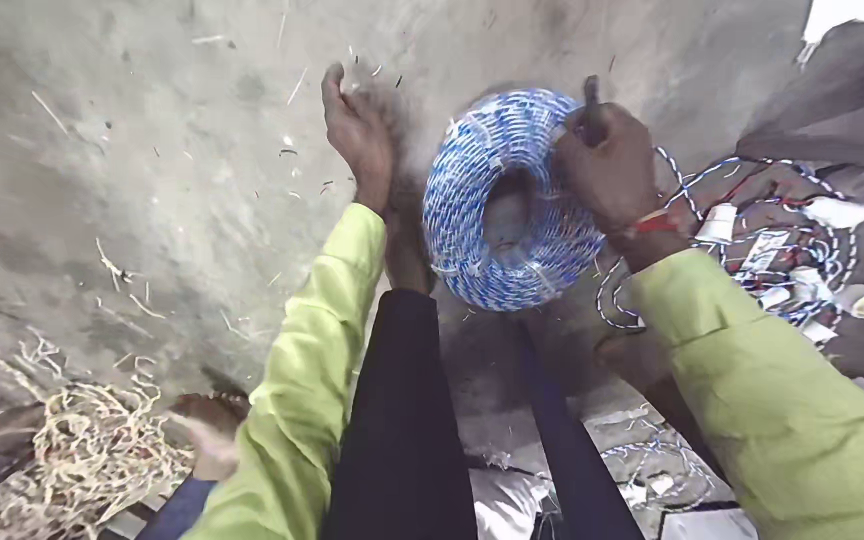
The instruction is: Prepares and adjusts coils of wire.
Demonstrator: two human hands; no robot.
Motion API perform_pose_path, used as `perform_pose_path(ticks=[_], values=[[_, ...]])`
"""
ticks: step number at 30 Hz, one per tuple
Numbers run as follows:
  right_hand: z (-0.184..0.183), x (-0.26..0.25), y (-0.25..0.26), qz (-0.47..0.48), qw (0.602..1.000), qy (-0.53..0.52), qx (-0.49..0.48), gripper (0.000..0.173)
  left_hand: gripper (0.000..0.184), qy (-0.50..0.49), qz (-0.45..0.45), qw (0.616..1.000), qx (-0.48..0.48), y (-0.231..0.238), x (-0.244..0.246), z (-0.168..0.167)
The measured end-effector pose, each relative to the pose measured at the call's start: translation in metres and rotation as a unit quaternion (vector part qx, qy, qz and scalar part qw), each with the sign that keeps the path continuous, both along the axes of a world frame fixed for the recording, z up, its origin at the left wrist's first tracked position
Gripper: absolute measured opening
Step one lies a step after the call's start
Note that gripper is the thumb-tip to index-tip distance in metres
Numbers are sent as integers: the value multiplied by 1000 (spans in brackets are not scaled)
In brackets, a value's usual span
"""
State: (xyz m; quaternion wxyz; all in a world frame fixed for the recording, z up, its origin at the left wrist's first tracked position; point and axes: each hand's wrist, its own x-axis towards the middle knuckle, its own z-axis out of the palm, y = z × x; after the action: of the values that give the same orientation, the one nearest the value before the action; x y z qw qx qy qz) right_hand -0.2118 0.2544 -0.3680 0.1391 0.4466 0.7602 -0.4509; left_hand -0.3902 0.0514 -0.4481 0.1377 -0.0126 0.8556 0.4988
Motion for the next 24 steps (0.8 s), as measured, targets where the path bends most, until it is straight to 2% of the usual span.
perform_pose_path(ticks=[1,3,5,7,9,11,13,15,17,18,20,21,22,24], values=[[-3,6,8,-63,997,-12,-40,45,43,-3,-36,999,-31,-8,-3,4],[-10,0,27,-143,986,-25,-79,45,47,-30,-141,987,-73,-5,2,20],[-11,-11,46,-80,995,-63,-24,37,54,-110,-228,962,-106,0,32,29],[-7,-29,70,31,989,-111,91,42,82,-165,-280,930,-175,5,65,24],[-13,-43,95,97,972,-149,156,45,119,-145,-300,904,-269,3,89,17],[-34,-44,117,117,969,-142,163,52,139,-125,-297,885,-337,-2,93,15],[-56,-38,121,151,971,-122,139,63,141,-124,-321,864,-368,-7,95,26],[-58,-37,106,160,972,-74,158,69,134,-103,-346,852,-380,-6,94,36],[-44,-41,68,173,963,30,205,57,123,-100,-357,846,-384,-3,93,41],[-37,-40,45,199,949,106,222,47,120,-97,-361,845,-382,-2,93,43],[-34,-38,5,304,892,260,212,31,118,-96,-368,842,-382,-1,93,45],[-37,-38,-8,372,858,299,188,31,120,-93,-372,839,-386,-1,92,43],[-41,-36,-15,440,828,302,174,33,121,-94,-381,837,-382,-1,92,41],[-51,-29,-11,512,797,265,183,37,122,-116,-398,839,-354,2,87,40]])
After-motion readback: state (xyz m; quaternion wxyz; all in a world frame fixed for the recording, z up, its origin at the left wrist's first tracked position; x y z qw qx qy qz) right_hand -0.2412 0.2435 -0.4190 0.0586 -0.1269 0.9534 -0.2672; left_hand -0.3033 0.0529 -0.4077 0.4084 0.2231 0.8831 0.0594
